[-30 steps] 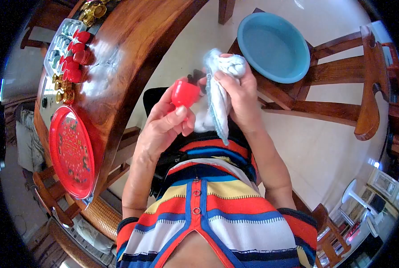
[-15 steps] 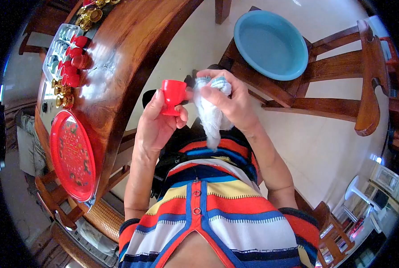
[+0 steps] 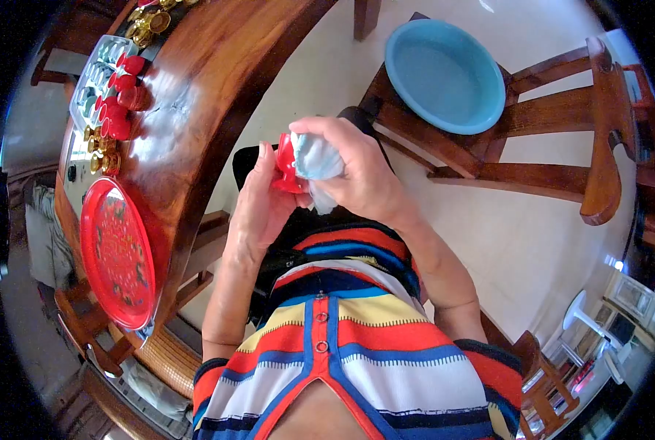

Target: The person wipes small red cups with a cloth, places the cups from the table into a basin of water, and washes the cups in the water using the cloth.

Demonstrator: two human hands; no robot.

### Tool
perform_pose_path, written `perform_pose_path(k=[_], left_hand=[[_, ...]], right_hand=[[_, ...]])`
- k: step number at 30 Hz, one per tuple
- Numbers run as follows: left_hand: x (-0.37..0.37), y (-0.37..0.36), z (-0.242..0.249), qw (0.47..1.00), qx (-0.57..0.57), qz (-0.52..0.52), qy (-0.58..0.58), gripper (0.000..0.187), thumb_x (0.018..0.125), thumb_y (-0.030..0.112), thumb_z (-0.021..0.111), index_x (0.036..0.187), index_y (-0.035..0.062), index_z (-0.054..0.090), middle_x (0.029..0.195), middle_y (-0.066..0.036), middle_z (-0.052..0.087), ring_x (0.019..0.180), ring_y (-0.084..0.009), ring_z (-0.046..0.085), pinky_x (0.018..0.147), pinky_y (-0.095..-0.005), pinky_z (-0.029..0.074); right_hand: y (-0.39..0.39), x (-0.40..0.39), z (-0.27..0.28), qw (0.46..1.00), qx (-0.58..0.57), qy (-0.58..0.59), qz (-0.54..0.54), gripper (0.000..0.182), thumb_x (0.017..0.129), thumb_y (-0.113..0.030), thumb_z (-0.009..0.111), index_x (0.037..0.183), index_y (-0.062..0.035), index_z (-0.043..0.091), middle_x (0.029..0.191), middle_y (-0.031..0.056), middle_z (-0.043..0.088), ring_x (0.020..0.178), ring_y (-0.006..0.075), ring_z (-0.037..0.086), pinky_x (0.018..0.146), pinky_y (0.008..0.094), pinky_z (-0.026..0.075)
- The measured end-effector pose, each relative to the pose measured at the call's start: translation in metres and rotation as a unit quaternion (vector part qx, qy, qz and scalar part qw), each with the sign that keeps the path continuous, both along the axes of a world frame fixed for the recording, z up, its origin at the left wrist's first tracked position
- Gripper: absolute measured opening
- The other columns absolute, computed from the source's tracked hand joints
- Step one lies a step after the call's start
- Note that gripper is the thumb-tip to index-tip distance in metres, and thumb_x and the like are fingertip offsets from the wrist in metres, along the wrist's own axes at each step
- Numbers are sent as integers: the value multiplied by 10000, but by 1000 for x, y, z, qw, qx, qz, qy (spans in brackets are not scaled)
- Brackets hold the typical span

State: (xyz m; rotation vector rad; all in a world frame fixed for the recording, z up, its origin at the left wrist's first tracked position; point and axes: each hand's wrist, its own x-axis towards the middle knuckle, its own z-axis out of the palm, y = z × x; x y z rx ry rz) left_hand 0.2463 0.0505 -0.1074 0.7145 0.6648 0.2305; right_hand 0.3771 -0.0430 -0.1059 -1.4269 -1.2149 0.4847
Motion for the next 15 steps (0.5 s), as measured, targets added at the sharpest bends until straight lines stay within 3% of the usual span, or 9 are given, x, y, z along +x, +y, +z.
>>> perform_pose_path(k=[3,5,6,8,9,12,14,15], left_hand=[[1,-1,1,996,76,-17,41,533,920,510,373,890,8,548,711,-44,510,616,-128,473,587,-262,395],[1,1,1,994,91,-33,41,532,916,513,382,887,8,548,685,-42,506,603,-128,472,577,-257,393],[0,2,2,992,106,-47,42,530,912,515,392,883,9,547,658,-41,501,590,-127,471,568,-253,391],[4,-2,6,998,48,-26,33,522,914,509,393,885,11,546,644,-43,502,595,-127,476,568,-253,391],[5,-3,7,1000,-10,-6,24,513,915,504,395,887,13,544,629,-46,502,600,-127,481,568,-252,391],[6,-1,-1,998,-18,59,7,500,922,490,387,918,14,541,662,-57,528,610,-132,494,572,-257,397],[4,3,-11,998,-19,55,-29,469,935,465,370,976,24,527,759,-61,557,663,-137,514,586,-266,407],[6,2,-11,997,-18,70,-27,445,939,448,370,997,31,516,808,-61,558,694,-138,519,588,-269,410]], right_hand=[[0,-2,3,1000,-16,6,11,471,638,52,619,1089,-42,524,1002,121,587,888,289,576,820,317,453],[-2,-4,3,999,-15,39,-15,382,695,20,637,1061,-37,545,941,97,611,816,213,599,761,285,468],[-1,-3,3,999,-15,38,-15,382,695,20,637,1061,-37,545,941,97,611,816,213,599,761,285,468],[-1,0,2,965,-48,250,-67,306,758,-38,651,1049,-32,555,912,67,618,801,125,590,724,245,467],[-2,2,2,944,-60,319,-64,288,803,-115,626,1055,-4,540,951,66,590,868,123,574,771,248,456],[-4,2,-3,924,-6,381,-34,280,812,-97,598,1059,18,531,973,82,590,888,138,574,796,265,455],[-6,1,-1,933,2,358,-42,218,780,-37,635,993,-27,586,935,54,612,858,119,580,773,250,453],[-7,2,-3,970,30,240,-12,215,759,-21,641,970,-39,599,949,62,608,889,135,575,794,261,448]])
